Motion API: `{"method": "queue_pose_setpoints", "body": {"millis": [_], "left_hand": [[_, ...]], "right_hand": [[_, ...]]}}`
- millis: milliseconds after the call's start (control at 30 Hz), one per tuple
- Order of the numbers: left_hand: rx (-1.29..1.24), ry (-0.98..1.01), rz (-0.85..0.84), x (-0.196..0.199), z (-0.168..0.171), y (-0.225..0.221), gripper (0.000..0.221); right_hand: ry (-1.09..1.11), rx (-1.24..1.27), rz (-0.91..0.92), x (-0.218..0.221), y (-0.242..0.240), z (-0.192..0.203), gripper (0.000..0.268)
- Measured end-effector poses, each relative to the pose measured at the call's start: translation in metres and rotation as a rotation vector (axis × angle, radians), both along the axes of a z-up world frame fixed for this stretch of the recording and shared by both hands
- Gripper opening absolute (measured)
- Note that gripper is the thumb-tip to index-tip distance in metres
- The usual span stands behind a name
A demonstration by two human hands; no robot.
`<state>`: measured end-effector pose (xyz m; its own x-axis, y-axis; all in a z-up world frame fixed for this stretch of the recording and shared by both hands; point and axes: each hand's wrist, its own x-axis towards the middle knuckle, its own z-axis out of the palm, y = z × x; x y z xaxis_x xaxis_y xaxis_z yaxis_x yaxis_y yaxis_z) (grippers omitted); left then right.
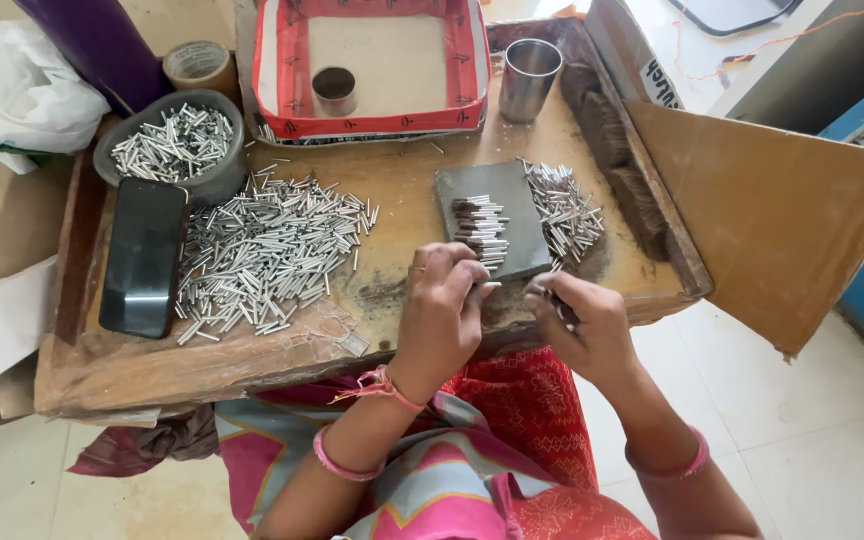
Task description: Assembling small metal pins into cylindrical sleeves on a workbench.
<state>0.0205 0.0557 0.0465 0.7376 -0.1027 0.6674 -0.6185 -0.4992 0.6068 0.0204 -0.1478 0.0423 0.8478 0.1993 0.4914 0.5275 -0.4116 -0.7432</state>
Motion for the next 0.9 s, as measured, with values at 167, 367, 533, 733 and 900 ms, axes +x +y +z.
{"method": "queue_pose_setpoints", "body": {"millis": [167, 367, 533, 733, 900], "left_hand": [[0.153, -0.047, 0.138, 0.016, -0.006, -0.002, 0.02], [0.132, -0.011, 0.17, 0.015, -0.011, -0.001, 0.015], [0.158, -0.02, 0.168, 0.016, -0.011, 0.0, 0.019], [0.171, -0.049, 0.146, 0.017, -0.01, 0.0, 0.026], [0.196, -0.049, 0.143, 0.016, -0.01, 0.0, 0.025]], "right_hand": [[-0.178, -0.185, -0.022, 0.038, 0.009, 0.013, 0.014], [-0.257, -0.452, 0.041, 0.061, 0.016, 0.007, 0.016], [-0.096, -0.516, -0.013, 0.063, 0.017, 0.009, 0.015], [-0.044, -0.531, 0.021, 0.061, 0.018, 0.014, 0.016], [-0.121, -0.383, 0.094, 0.064, 0.016, 0.02, 0.016]]}}
